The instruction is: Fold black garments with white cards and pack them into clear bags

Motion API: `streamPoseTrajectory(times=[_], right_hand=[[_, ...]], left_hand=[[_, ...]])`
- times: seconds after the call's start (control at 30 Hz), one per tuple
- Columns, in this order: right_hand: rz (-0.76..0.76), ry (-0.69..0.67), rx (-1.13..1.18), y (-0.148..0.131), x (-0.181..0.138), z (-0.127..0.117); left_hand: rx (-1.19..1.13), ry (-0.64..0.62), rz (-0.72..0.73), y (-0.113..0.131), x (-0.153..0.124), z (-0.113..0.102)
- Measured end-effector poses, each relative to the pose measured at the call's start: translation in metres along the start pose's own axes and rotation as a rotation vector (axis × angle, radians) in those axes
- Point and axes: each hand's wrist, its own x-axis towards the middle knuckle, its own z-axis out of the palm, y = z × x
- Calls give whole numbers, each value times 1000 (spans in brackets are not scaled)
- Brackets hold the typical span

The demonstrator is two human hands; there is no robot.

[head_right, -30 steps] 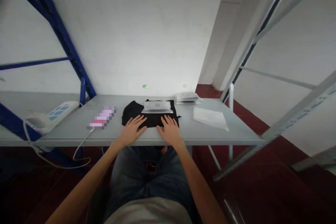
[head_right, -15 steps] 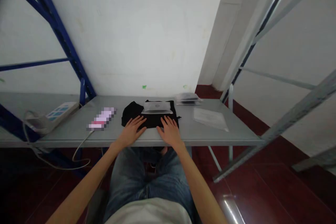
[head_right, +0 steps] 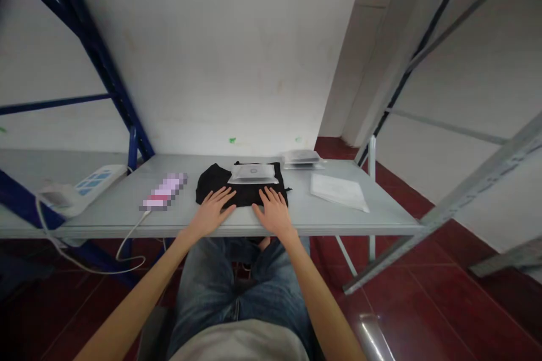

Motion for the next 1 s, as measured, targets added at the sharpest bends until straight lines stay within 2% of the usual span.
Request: streamPoseTrajectory(times=[0.23,0.43,0.6,0.8,1.0], right_hand=[[-7,17,24,1,0,1],[-29,92,65,1,6,-3],[-51,141,61,2,44,-9],[-171,-67,-102,-4,102,-11],[-217,-95,-276,-13,122,-15]], left_hand=[[1,2,9,0,0,1],[0,15,11,-1,0,2],[-6,28,13,0,0,1],[-7,12,4,1,0,-1],[-6,14,7,-1,1,0]])
